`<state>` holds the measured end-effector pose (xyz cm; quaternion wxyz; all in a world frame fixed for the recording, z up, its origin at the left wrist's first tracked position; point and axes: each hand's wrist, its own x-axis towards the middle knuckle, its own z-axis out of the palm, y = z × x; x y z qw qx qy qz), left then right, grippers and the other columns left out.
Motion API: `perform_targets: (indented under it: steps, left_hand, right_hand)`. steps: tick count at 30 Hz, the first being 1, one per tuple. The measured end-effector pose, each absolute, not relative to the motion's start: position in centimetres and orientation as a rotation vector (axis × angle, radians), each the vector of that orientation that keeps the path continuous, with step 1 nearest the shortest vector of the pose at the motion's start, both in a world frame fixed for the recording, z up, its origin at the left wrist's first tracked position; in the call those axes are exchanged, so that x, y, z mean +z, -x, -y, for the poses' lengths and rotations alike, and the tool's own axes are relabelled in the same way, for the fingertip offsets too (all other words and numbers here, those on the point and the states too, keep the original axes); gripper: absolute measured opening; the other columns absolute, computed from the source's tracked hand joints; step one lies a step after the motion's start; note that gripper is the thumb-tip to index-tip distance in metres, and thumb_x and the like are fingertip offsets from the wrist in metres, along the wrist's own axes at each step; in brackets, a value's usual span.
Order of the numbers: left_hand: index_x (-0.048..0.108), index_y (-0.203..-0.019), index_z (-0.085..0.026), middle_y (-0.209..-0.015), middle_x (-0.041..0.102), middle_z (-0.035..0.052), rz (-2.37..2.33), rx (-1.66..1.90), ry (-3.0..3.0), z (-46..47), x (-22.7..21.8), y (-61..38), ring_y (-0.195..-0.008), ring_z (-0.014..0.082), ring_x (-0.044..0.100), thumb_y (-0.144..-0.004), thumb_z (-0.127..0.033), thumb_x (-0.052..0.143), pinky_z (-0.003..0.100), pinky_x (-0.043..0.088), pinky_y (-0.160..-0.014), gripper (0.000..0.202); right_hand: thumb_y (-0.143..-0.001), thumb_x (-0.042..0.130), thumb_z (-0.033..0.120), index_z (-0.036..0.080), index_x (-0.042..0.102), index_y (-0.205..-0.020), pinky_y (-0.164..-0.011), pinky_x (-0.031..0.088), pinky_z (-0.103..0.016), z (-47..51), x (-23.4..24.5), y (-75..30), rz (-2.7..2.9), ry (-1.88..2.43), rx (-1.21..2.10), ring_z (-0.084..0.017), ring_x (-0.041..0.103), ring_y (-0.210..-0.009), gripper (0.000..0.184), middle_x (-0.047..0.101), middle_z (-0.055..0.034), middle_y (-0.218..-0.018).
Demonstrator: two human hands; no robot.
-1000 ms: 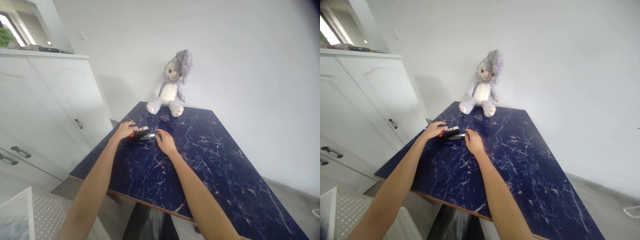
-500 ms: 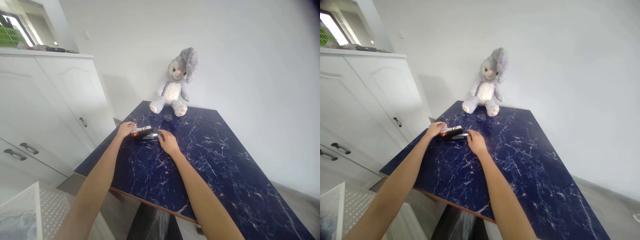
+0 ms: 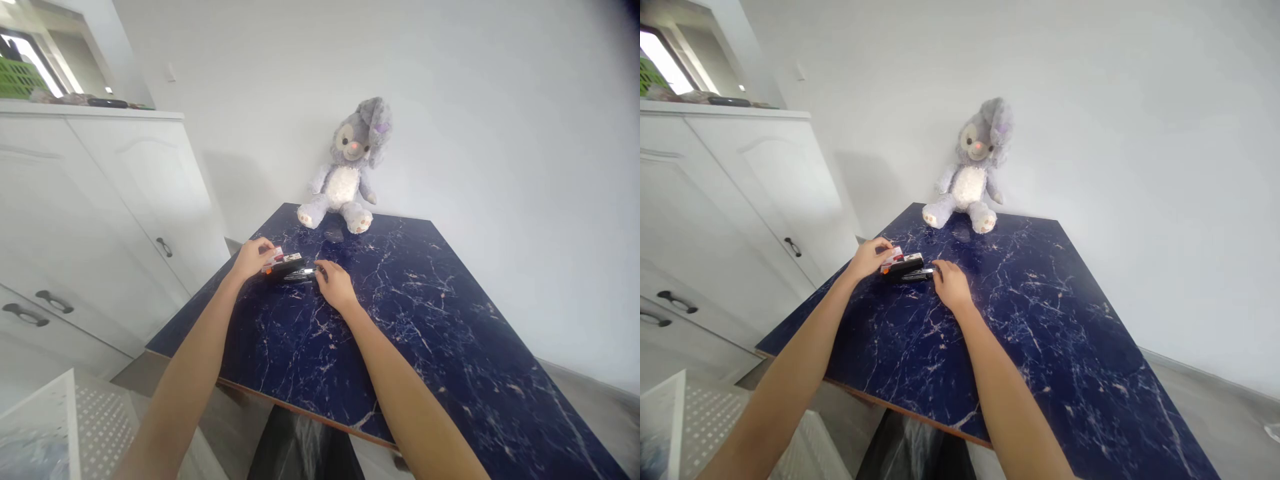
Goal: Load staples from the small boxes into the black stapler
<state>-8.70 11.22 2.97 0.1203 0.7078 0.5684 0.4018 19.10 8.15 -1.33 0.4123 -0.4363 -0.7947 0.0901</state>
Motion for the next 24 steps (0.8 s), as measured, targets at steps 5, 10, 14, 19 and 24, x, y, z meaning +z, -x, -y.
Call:
perform_targets:
  steps: [5, 10, 14, 19, 24]
  left_hand:
    - [0.063, -0.12, -0.022, -0.106, 0.069, 0.0046, -1.59, 1.605, -1.666, -11.2, 3.7, 7.5, -0.08, 0.0165, 0.067, -0.082, -0.035, 0.059, 0.03, 0.054, -0.075, 0.04]
    - [0.061, -0.096, -0.02, -0.098, 0.072, 0.0047, -1.311, 1.752, -1.38, -10.8, 4.0, 4.6, -0.088, 0.0205, 0.07, -0.077, -0.039, 0.067, 0.034, 0.058, -0.078, 0.028]
    - [0.054, -0.08, -0.019, -0.085, 0.073, 0.0043, -1.182, 1.697, -1.251, -10.0, 3.8, 1.9, -0.082, 0.0208, 0.073, -0.075, -0.037, 0.07, 0.04, 0.059, -0.082, 0.025]
    - [0.055, -0.075, -0.017, -0.084, 0.073, 0.0044, -1.125, 1.65, -1.219, -9.0, 3.6, -0.5, -0.08, 0.0197, 0.073, -0.075, -0.031, 0.07, 0.041, 0.06, -0.086, 0.021]
    - [0.064, -0.089, -0.017, -0.097, 0.073, 0.0066, -1.058, 1.676, -1.295, -8.3, 3.6, -1.5, -0.09, 0.0215, 0.073, -0.078, -0.037, 0.07, 0.042, 0.06, -0.089, 0.024]
  right_hand:
    - [-0.095, 0.049, 0.025, 0.022, 0.066, -0.116, -0.088, 0.05, -0.033, -8.0, -1.1, -19.2, 1.908, 1.083, 0.268, -0.02, 0.065, -0.09, 0.027, 0.069, -0.0071, -0.103]
    - [-0.094, 0.051, 0.033, 0.019, 0.068, -0.103, -0.083, 0.052, -0.032, -7.4, -0.3, -18.5, 1.626, 1.085, 0.337, -0.019, 0.065, -0.085, 0.023, 0.068, -0.0087, -0.1]
    - [-0.092, 0.056, 0.042, 0.018, 0.066, -0.099, -0.082, 0.053, -0.033, -6.5, 0.2, -16.8, 1.276, 1.127, 0.503, -0.02, 0.066, -0.085, 0.027, 0.069, -0.0091, -0.097]
    - [-0.087, 0.06, 0.048, 0.017, 0.064, -0.101, -0.085, 0.052, -0.033, -6.1, 0.3, -15.7, 1.103, 1.004, 0.713, -0.02, 0.066, -0.09, 0.034, 0.071, -0.008, -0.097]
    - [-0.087, 0.058, 0.05, 0.017, 0.063, -0.101, -0.082, 0.052, -0.032, -6.5, 0.3, -16.1, 1.062, 0.977, 0.694, -0.018, 0.063, -0.085, 0.037, 0.069, -0.0062, -0.093]
